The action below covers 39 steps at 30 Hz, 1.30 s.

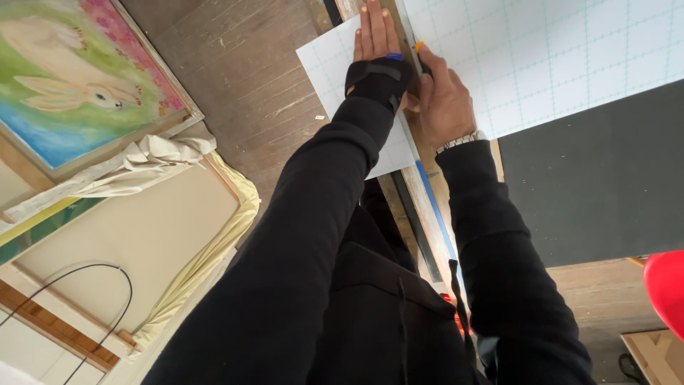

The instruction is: The person measures and cuts a piece of grid paper and then places it into a wooden picture frame.

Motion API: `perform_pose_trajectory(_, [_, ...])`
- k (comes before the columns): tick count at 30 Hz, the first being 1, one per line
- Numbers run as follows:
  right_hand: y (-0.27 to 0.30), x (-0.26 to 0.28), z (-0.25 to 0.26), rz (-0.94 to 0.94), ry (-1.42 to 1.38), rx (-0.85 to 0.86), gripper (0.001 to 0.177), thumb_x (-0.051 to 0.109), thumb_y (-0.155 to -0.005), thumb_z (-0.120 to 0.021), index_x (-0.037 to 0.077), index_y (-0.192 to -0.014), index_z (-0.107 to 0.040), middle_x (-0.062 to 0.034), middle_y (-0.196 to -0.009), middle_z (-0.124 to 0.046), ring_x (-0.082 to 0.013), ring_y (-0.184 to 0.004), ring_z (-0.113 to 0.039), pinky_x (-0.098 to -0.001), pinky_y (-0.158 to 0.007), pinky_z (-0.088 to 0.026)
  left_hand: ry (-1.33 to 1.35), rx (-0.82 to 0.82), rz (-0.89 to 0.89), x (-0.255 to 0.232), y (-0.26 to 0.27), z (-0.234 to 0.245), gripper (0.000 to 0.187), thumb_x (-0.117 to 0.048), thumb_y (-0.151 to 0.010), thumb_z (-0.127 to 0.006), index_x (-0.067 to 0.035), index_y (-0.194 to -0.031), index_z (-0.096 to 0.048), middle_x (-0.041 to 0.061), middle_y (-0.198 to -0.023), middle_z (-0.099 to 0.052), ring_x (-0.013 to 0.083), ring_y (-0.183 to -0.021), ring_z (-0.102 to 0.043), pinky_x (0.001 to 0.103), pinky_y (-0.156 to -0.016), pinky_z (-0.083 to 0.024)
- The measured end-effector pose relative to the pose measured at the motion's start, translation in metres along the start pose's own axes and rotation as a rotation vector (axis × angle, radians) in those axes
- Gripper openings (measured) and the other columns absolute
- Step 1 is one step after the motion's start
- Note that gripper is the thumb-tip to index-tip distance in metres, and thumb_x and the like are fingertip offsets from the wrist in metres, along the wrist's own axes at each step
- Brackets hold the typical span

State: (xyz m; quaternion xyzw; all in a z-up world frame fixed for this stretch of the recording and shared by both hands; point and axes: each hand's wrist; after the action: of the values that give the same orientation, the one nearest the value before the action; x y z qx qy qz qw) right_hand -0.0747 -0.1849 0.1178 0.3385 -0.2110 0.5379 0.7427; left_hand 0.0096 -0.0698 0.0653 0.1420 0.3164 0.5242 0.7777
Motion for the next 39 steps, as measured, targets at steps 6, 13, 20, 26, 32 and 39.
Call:
perform_pose_trajectory(6, [0.025, -0.005, 0.003, -0.026, -0.040, -0.018, 0.039, 0.009, -0.110, -0.051, 0.012, -0.148, -0.052, -0.0219, -0.115, -0.070, -0.0397, -0.098, -0.072, -0.0469, -0.080, -0.058, 0.025, -0.010, -0.020, 0.001, 0.003, 0.004, 0.163, -0.061, -0.047, -0.098, 0.010, -0.155, 0.002, 0.031, -0.165, 0.005, 0.0452, -0.158, 0.002, 0.051, -0.130, -0.009])
perform_pose_trajectory(13, [0.046, -0.013, 0.005, -0.121, -0.045, 0.033, 0.041, 0.011, -0.108, -0.053, 0.014, -0.148, -0.051, -0.0205, -0.117, -0.070, -0.0399, -0.102, -0.070, -0.0471, -0.083, -0.057, -0.008, 0.048, -0.007, -0.004, 0.005, 0.013, 0.163, -0.063, -0.049, -0.097, 0.009, -0.156, 0.002, 0.031, -0.166, 0.003, 0.0453, -0.157, 0.001, 0.051, -0.130, -0.008])
perform_pose_trajectory(20, [0.067, -0.020, 0.009, -0.052, -0.071, 0.014, 0.040, 0.009, -0.109, -0.051, 0.011, -0.150, -0.050, -0.0226, -0.125, -0.068, -0.0419, -0.112, -0.067, -0.0465, -0.091, -0.056, -0.038, 0.092, 0.018, 0.001, -0.004, 0.001, 0.162, -0.065, -0.051, -0.096, 0.009, -0.156, 0.002, 0.031, -0.166, 0.001, 0.0454, -0.157, 0.000, 0.050, -0.130, -0.006])
perform_pose_trajectory(26, [0.088, -0.026, 0.013, -0.055, -0.071, 0.039, 0.041, 0.011, -0.110, -0.051, 0.008, -0.151, -0.049, -0.0244, -0.127, -0.066, -0.0422, -0.113, -0.066, -0.0463, -0.094, -0.054, -0.038, -0.003, -0.044, 0.014, -0.011, -0.025, 0.160, -0.066, -0.053, -0.096, 0.009, -0.156, 0.000, 0.032, -0.165, -0.003, 0.0458, -0.157, -0.003, 0.051, -0.130, -0.006])
perform_pose_trajectory(32, [0.105, -0.025, 0.018, -0.105, -0.096, 0.039, 0.039, 0.012, -0.110, -0.051, 0.009, -0.149, -0.051, -0.0241, -0.129, -0.067, -0.0407, -0.113, -0.067, -0.0447, -0.093, -0.055, -0.032, -0.078, -0.100, 0.018, -0.010, -0.026, 0.158, -0.068, -0.053, -0.095, 0.008, -0.155, -0.002, 0.033, -0.164, -0.008, 0.0459, -0.156, -0.006, 0.052, -0.129, -0.005])
perform_pose_trajectory(39, [0.126, -0.034, 0.019, -0.073, -0.091, 0.015, 0.037, 0.009, -0.110, -0.054, 0.008, -0.147, -0.053, -0.0245, -0.128, -0.067, -0.0402, -0.115, -0.068, -0.0434, -0.095, -0.055, -0.071, -0.020, -0.054, 0.017, -0.016, -0.028, 0.157, -0.068, -0.052, -0.095, 0.006, -0.155, -0.003, 0.033, -0.163, -0.011, 0.0444, -0.155, -0.009, 0.050, -0.128, -0.005])
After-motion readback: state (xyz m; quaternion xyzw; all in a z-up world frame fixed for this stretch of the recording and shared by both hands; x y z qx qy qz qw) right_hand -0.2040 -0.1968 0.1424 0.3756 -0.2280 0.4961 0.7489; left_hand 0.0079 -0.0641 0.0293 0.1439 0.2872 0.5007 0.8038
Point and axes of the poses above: each hand's wrist, its own y-axis away from the middle knuckle, its own z-axis out of the back of the hand, x = y × z
